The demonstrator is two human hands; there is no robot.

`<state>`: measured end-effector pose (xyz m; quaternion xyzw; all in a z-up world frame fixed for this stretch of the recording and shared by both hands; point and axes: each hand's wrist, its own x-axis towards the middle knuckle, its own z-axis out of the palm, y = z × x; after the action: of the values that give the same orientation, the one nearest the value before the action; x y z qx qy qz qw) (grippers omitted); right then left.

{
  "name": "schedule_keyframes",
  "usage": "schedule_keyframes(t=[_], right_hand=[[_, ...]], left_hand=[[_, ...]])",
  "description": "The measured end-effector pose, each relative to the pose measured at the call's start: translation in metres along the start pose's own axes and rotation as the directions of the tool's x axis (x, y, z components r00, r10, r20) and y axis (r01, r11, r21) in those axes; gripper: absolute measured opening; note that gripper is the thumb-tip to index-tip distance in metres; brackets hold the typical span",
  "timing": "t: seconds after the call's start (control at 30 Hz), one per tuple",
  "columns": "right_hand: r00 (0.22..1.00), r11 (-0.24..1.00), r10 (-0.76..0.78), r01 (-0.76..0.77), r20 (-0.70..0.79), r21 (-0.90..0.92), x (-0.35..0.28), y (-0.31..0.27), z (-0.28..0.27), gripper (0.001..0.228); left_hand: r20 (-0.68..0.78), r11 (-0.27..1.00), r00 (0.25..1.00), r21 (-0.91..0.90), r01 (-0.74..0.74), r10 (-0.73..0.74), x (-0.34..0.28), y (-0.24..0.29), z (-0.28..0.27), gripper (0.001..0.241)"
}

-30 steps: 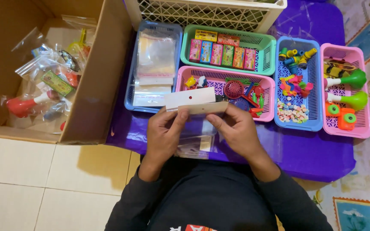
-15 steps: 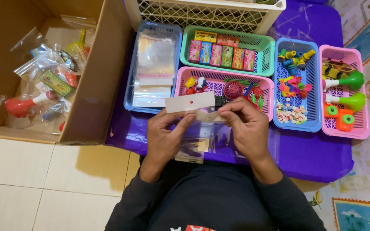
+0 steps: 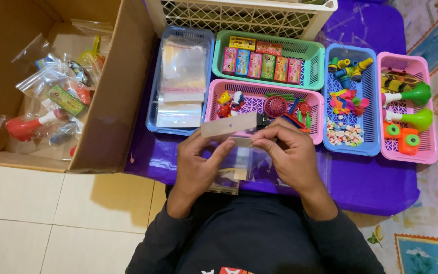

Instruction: Packing various small toys and red items into individual plastic bags for organization or sale.

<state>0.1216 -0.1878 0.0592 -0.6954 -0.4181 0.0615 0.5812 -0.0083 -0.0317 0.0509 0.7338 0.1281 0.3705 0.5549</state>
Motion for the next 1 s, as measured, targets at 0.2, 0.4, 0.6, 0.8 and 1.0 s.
schedule_keyframes(t=[0.2,0.4,0.6,0.8,1.0], right_hand=[[0.999,0.996,-0.030,0.028,-0.030,-0.083,-0.001,-0.008,-0.002,0.008],[0.997,0.996,-0.041,0.036,-0.064,-0.079,0.002,-0.021,-0.002,0.009],[0.986,0.988,-0.135,0.127,-0.097,-0.083,0.014,-0.029,0.002,0.013],[0.995,0.995,-0.083,0.086,-0.057,0.053,0.021,-0.015,0.008,0.010],[0.995,0.992,-0.103,0.104,0.013,-0.065,0.025,-0.023,0.007,0.012]], left_hand=[[0.100,1.000,0.995,-0.018,-0.014,0.016,0.004,0.005,-0.003,0.025],[0.080,1.000,0.997,-0.025,0.019,-0.016,0.007,0.005,-0.005,0.017],[0.150,0.995,0.987,-0.070,0.070,-0.058,0.005,0.005,-0.004,0.024],[0.253,0.976,0.965,-0.183,0.122,-0.073,0.008,0.016,-0.003,0.054],[0.264,1.000,0.964,-0.028,-0.003,0.010,0.014,0.027,-0.009,0.019]])
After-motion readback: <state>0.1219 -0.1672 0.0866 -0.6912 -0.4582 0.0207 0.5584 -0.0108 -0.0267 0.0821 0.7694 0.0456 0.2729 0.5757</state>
